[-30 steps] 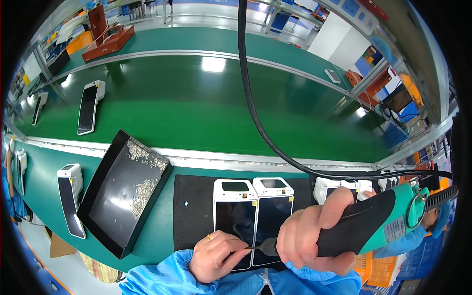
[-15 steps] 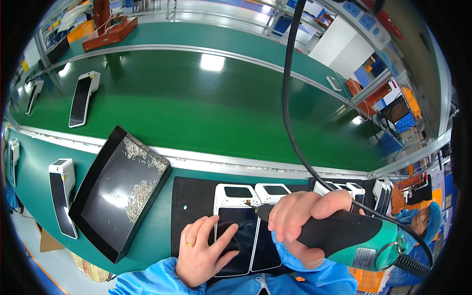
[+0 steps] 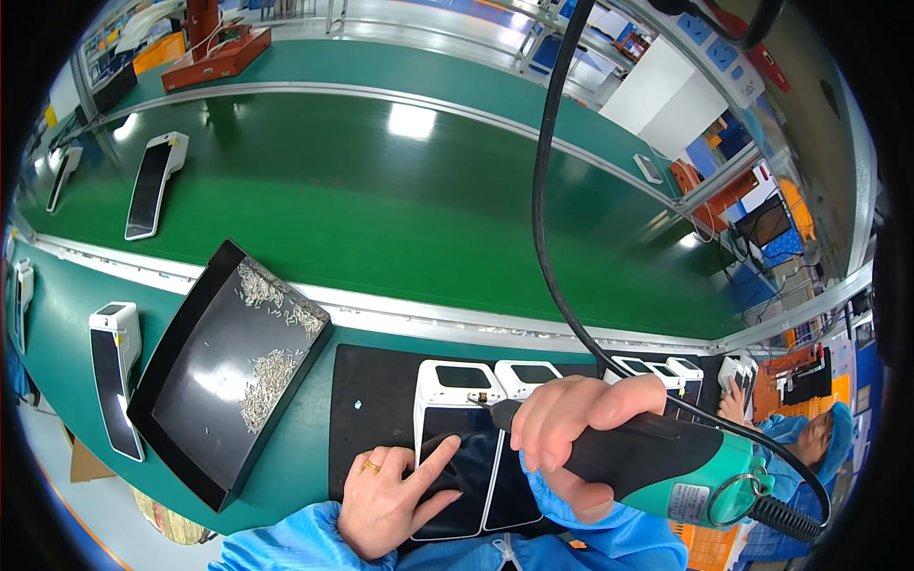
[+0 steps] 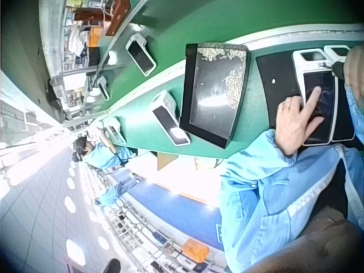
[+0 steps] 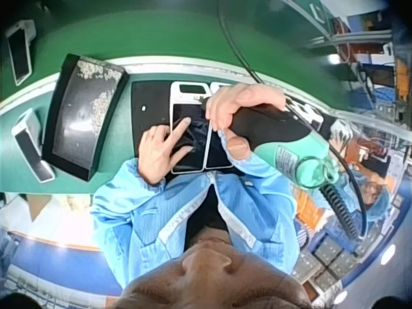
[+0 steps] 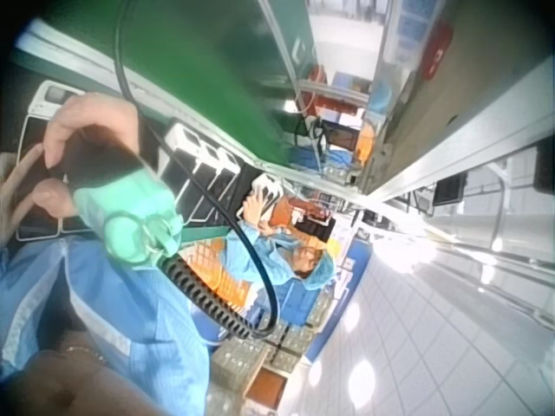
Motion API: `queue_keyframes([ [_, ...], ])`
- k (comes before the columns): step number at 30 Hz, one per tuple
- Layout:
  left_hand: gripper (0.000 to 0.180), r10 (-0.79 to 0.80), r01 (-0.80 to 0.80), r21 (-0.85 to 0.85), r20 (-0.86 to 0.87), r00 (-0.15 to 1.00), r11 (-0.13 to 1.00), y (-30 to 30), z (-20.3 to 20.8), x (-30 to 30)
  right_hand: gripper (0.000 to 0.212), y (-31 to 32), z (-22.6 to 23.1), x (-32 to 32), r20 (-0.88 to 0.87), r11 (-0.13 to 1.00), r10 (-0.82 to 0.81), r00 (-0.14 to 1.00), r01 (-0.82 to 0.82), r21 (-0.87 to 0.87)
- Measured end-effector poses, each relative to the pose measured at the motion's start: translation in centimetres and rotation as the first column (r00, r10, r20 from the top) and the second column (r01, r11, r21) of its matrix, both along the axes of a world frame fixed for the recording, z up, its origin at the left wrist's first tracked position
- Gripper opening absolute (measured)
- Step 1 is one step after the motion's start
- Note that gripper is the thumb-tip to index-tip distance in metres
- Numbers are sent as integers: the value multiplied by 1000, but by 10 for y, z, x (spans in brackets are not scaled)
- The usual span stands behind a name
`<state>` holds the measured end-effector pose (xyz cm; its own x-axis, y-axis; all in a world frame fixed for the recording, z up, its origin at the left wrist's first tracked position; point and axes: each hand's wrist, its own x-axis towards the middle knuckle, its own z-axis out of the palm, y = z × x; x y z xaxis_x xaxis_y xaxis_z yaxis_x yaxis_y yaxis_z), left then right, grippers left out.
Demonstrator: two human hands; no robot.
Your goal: The person fastens screws into mobile handheld terminals on an assembly line using an electric screwdriver.
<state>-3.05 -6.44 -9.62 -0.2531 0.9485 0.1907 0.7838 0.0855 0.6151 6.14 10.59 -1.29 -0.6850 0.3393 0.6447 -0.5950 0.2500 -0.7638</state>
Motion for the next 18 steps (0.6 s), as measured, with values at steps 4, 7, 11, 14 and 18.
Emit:
queue_keyframes([
  [4,56,-10,10,4,6,1000,1000,0,-2,0,53,-1,-1,0,-21,1000,17,1000,-17,-10],
  [7,57,-18,18,10,7,1000,1000,0,-2,0,53,-1,2,1,-21,999,35,999,-35,-8],
  [11,58,-25,25,2,0,1000,1000,0,-1,0,53,-2,1,2,29,999,-35,999,37,-39],
  [14,58,-25,25,7,6,1000,1000,0,-1,0,53,-2,2,2,21,999,-23,1000,24,-43],
  [18,59,-25,25,6,10,1000,1000,1,0,1,53,0,1,3,-40,999,-32,999,31,-30],
])
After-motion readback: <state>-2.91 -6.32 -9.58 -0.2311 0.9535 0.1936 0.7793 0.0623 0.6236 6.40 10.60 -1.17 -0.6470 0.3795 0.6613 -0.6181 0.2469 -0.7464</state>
